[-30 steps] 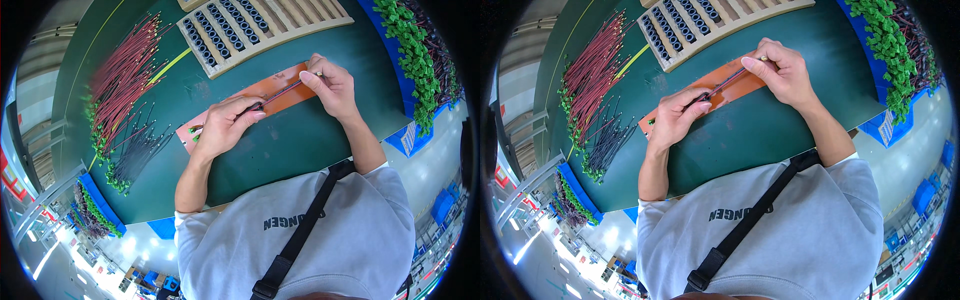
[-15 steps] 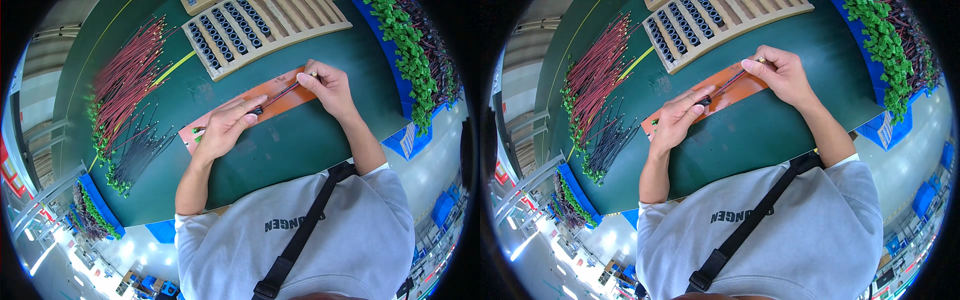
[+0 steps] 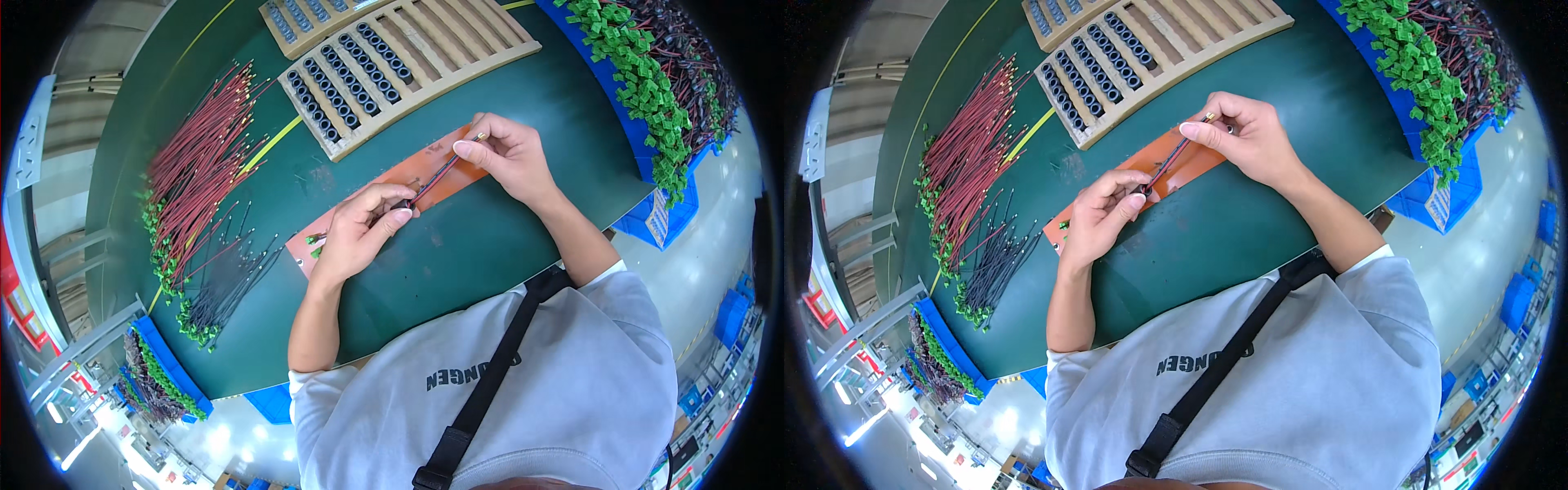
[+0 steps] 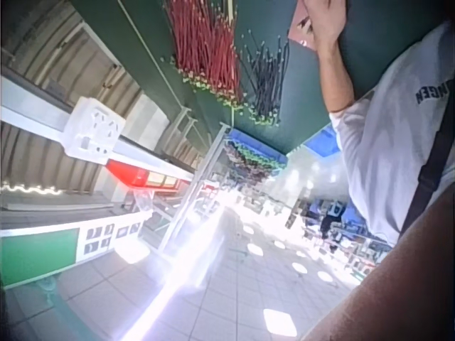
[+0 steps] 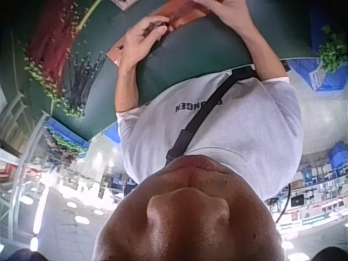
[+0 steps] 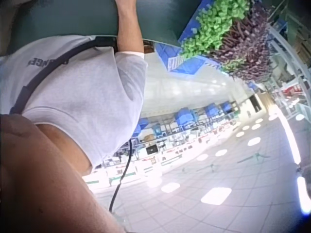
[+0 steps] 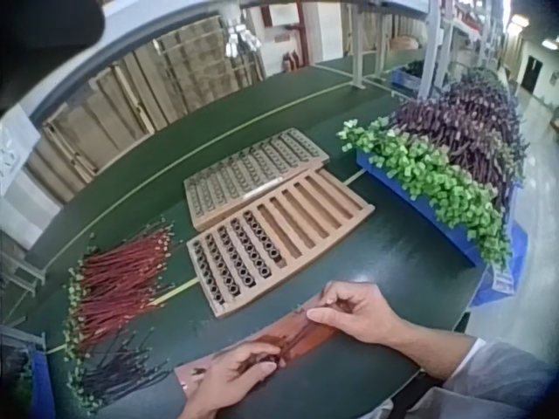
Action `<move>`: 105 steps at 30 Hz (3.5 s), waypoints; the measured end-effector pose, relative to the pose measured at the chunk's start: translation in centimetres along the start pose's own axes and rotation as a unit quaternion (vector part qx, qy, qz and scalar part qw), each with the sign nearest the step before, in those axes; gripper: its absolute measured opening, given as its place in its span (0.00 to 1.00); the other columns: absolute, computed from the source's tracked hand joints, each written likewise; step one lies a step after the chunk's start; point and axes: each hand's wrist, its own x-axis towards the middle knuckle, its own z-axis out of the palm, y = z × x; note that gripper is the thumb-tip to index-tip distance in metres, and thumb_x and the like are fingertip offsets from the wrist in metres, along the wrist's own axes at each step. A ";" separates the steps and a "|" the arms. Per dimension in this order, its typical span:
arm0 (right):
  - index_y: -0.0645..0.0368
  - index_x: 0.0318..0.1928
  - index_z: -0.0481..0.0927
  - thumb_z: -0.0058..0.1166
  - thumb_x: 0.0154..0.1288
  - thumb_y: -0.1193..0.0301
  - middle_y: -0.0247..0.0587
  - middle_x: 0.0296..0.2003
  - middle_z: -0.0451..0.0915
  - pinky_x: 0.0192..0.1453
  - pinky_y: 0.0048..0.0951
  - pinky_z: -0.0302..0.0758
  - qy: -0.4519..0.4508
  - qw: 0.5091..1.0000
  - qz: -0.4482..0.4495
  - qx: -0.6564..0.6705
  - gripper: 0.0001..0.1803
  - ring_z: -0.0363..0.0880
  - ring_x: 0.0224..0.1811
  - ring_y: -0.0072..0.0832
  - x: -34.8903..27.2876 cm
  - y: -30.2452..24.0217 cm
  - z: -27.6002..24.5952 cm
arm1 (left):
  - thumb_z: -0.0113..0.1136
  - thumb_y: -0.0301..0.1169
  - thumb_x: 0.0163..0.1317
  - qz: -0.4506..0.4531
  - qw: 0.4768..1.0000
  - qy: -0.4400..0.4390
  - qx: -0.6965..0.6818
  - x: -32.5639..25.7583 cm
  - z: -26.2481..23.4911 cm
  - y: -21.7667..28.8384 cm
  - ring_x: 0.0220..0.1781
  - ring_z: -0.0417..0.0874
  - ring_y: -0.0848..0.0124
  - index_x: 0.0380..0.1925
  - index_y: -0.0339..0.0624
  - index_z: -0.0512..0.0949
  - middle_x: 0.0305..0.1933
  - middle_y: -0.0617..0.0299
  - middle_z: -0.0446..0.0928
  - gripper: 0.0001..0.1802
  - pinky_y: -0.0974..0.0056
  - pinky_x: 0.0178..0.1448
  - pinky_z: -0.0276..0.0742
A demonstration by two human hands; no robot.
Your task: The person assembles wire harnesses by inserting a green connector into a black cylindrical component and securing it with a crimping tool. They repeat this process for multiple wires, placing the finished units into a blue bin.
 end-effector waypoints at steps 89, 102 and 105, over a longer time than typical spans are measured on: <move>0.56 0.42 0.81 0.54 0.79 0.58 0.35 0.26 0.84 0.31 0.27 0.81 0.376 0.922 0.065 -0.074 0.14 0.88 0.29 0.25 -11.2 -17.4 -28.9 | 0.65 0.16 0.65 0.155 0.984 -0.040 0.074 -0.6 10.1 -0.3 0.46 0.87 0.66 0.54 0.33 0.83 0.54 0.50 0.82 0.17 0.65 0.46 0.82; 0.62 0.52 0.81 0.55 0.78 0.50 0.36 0.24 0.83 0.22 0.22 0.80 0.371 0.871 0.201 -0.252 0.24 0.83 0.20 0.21 -6.2 -14.0 -34.7 | 0.69 0.21 0.65 0.157 0.969 -0.033 0.189 -0.5 10.2 0.5 0.42 0.89 0.65 0.41 0.33 0.88 0.42 0.53 0.87 0.06 0.65 0.45 0.83; 0.67 0.51 0.82 0.59 0.75 0.50 0.41 0.25 0.85 0.22 0.27 0.84 0.349 0.841 0.206 -0.359 0.28 0.87 0.23 0.24 -6.0 -13.1 -35.5 | 0.69 0.21 0.65 0.161 0.966 -0.037 0.199 -0.5 10.3 0.6 0.41 0.89 0.64 0.41 0.34 0.88 0.42 0.53 0.87 0.06 0.65 0.45 0.83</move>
